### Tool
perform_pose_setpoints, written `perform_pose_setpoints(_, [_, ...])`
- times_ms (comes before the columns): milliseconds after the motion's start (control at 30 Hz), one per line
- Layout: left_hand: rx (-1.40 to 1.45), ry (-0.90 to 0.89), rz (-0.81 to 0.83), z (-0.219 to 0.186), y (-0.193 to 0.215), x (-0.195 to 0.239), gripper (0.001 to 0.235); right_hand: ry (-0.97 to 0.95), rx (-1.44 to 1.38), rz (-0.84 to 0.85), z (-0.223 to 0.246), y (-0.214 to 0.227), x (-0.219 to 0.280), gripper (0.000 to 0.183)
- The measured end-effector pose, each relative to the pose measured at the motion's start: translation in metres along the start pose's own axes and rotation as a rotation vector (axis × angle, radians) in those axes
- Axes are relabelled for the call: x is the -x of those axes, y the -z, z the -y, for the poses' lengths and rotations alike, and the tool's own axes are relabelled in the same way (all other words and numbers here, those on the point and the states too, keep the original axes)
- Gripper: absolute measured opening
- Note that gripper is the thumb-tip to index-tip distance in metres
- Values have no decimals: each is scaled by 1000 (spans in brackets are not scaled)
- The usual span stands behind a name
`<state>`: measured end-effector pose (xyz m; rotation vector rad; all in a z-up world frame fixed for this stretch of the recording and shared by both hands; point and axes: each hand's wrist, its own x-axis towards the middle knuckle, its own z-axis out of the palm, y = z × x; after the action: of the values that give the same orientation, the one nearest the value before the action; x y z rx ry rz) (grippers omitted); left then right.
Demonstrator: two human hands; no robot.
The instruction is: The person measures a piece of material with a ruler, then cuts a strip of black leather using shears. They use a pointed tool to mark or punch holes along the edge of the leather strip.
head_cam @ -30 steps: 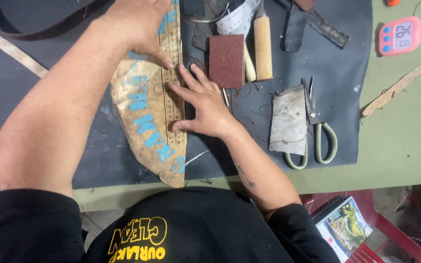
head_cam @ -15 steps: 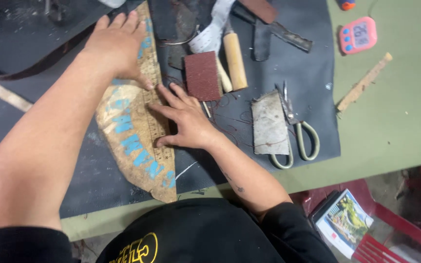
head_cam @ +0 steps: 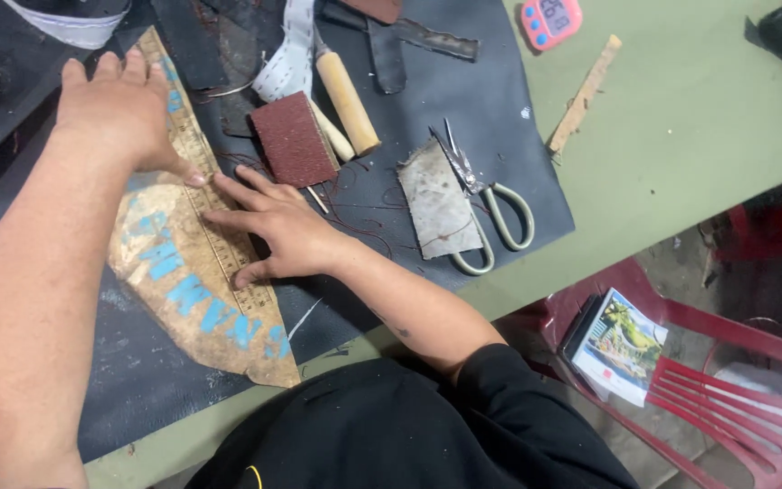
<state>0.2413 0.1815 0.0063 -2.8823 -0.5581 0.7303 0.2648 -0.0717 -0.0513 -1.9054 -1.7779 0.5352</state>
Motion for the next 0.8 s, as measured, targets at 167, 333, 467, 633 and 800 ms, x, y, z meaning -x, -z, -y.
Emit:
perform_pose_setpoints(167, [35, 61, 43, -5, 12, 10, 159, -23, -13, -23, 19, -8, 19, 94])
perform_pose_setpoints(333, [48, 60, 60, -4, 5, 3, 162, 121, 11, -394, 49, -12, 63, 33])
perform_pose_setpoints(467, [58, 63, 114, -8, 19, 16, 156, 59, 20, -585, 24, 11, 73, 31])
perform_pose_setpoints(633, [13, 50, 133, -8, 16, 15, 154, -281, 282, -508, -12, 18, 80, 70])
perform_pose_setpoints(800, [34, 65, 138, -6, 12, 13, 156, -195, 239, -472, 2, 13, 76, 55])
